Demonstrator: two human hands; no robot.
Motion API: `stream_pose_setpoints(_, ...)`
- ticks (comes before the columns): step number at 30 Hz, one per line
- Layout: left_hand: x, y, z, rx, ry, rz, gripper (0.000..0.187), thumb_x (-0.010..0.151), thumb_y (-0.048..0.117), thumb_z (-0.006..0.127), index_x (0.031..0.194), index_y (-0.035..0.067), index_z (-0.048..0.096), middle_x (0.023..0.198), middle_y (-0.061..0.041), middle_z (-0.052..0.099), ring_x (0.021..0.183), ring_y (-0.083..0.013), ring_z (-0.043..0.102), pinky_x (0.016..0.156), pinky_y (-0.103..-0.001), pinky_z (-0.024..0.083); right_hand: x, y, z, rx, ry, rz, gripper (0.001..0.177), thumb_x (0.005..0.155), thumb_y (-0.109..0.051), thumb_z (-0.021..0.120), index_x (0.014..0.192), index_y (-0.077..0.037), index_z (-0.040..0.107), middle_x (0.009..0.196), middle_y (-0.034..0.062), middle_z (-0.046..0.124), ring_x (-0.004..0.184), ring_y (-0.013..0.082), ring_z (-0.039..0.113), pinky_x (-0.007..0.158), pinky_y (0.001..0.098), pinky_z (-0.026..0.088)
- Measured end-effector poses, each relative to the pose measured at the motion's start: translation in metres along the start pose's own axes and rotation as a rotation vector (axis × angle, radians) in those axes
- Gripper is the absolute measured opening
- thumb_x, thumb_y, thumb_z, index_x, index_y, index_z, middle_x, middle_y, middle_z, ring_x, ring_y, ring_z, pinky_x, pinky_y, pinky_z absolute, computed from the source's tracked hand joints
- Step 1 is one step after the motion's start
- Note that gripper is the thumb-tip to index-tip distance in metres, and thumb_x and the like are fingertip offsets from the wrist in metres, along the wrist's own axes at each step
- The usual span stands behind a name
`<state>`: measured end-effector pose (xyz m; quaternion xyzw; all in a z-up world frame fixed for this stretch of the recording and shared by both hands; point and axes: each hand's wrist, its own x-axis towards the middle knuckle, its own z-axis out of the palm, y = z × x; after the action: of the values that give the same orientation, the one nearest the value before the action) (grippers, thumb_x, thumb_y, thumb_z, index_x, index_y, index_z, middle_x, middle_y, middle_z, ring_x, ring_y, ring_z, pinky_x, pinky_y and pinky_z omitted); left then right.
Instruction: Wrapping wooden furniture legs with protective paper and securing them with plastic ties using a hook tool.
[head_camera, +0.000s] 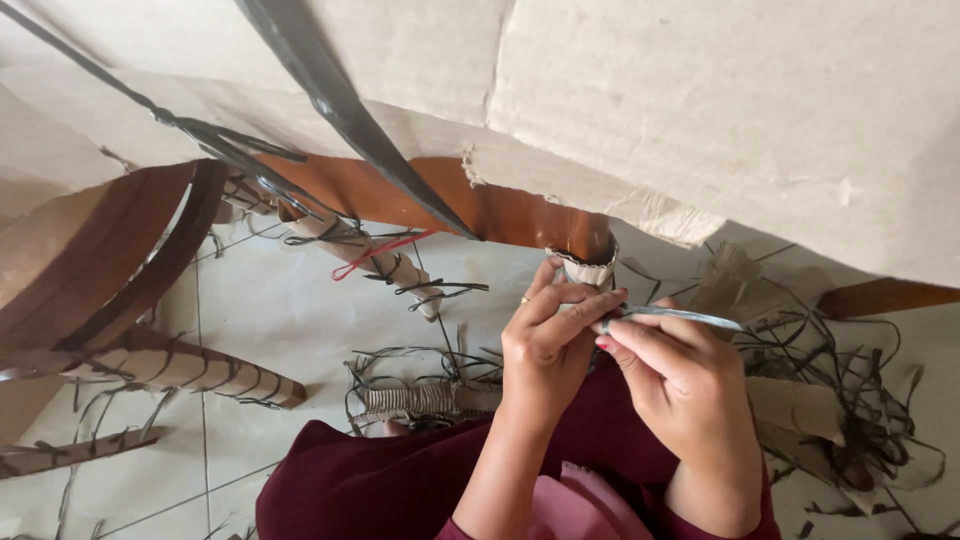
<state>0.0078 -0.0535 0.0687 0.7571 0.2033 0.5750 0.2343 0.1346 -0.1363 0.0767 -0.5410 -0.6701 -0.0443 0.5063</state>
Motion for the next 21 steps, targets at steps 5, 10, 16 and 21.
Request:
stream_pose_setpoints(5,0.001,0.006,0.003,-0.029,-0.016,-0.067,0.019,0.101,-0.005,0.061,0.109,0.007,0.073,0.097,-0.007,0.067,0.089,-0.0153,0.066,0.125,-0.052,0.043,0.02,-0.031,-0.016,0.094,0.004,0.071,0.02,0.094,-0.015,0.067,0.103,0.001,0.074,0.1,0.0151,0.072,0.081,0.0212,0.069,0.069,0.0301,0.056)
stream_pose_setpoints(10,-0.002,0.006,0.004,-0.02,-0.01,-0.057,0.015,0.101,0.0,0.068,0.111,0.009,0.072,0.097,-0.004,0.065,0.087,-0.014,0.064,0.124,-0.051,0.044,0.021,-0.032,-0.018,-0.009,0.132,0.066,0.02,0.097,-0.008,0.069,0.114,0.002,0.073,0.119,0.0238,0.069,0.091,0.0218,0.073,0.069,0.028,0.057)
stream_pose_setpoints(16,0.005,0.017,0.003,-0.078,0.017,-0.129,0.017,0.093,-0.008,0.073,0.105,0.005,0.073,0.097,-0.009,0.072,0.088,-0.0162,0.067,0.126,-0.051,0.043,0.018,-0.012,-0.017,-0.004,0.056,0.12,0.01,0.098,0.003,0.069,0.105,0.001,0.076,0.101,0.0124,0.077,0.085,0.0187,0.075,0.079,0.0284,0.06)
stream_pose_setpoints(21,0.004,0.021,0.008,-0.192,0.152,-0.34,0.017,0.086,0.0,0.082,0.093,0.016,0.083,0.086,-0.003,0.075,0.12,-0.0224,0.065,0.107,-0.045,0.054,0.023,0.003,-0.001,0.047,0.166,0.176,0.015,0.09,0.005,0.077,0.085,-0.009,0.078,0.076,0.0054,0.074,0.062,0.02,0.071,0.06,0.0312,0.056)
